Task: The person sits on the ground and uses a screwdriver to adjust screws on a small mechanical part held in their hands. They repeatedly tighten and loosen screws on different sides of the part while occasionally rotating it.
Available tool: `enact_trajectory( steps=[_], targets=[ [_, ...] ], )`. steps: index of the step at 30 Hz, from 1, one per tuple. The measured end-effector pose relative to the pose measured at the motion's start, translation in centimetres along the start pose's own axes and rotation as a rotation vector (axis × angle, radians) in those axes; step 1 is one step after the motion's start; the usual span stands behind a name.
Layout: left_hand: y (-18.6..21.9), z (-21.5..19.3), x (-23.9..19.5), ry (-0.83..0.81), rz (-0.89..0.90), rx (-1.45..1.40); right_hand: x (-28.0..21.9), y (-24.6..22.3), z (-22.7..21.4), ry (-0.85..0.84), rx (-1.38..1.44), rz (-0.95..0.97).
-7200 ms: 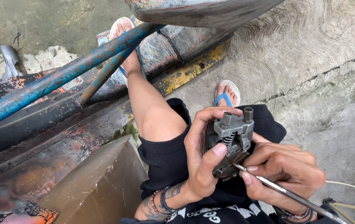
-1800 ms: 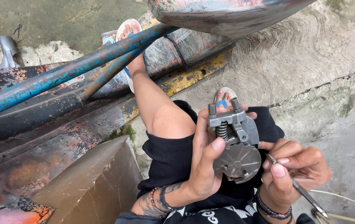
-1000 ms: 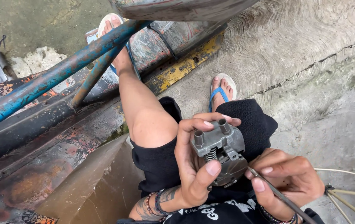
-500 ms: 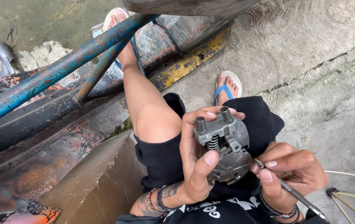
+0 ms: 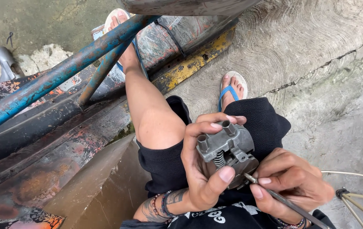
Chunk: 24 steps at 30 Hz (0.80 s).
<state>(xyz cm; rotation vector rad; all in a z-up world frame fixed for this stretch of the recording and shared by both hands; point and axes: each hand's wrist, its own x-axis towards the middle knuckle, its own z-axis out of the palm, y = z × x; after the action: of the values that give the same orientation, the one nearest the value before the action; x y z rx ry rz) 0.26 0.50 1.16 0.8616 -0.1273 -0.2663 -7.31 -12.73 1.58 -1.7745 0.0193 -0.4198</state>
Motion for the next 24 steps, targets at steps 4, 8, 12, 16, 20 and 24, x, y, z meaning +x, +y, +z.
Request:
enact_trajectory(
  steps=[4, 8, 12, 16, 20, 24],
  targets=[
    [-0.1, -0.1, 0.0, 0.013, 0.000, 0.002, -1.5, 0.1, -0.8, 0.009, -0.028, 0.106],
    [-0.2, -0.2, -0.1, -0.001, -0.005, -0.001, -1.4, 0.2, -0.8, -0.006, -0.053, 0.119],
    [-0.4, -0.1, -0.2, 0.017, 0.012, 0.022, -1.2, 0.0, -0.7, -0.001, -0.077, 0.128],
    [-0.5, 0.0, -0.4, 0.029, 0.016, -0.006, -1.4, 0.6, -0.8, 0.008, -0.026, 0.113],
    [-0.4, 0.0, -0.3, 0.028, 0.015, 0.010, -1.1, 1.2, -0.9, -0.026, -0.039, 0.014],
    [-0.4, 0.0, -0.3, 0.032, 0.022, 0.017, -1.2, 1.9, -0.9, -0.023, -0.052, -0.082]
  ],
)
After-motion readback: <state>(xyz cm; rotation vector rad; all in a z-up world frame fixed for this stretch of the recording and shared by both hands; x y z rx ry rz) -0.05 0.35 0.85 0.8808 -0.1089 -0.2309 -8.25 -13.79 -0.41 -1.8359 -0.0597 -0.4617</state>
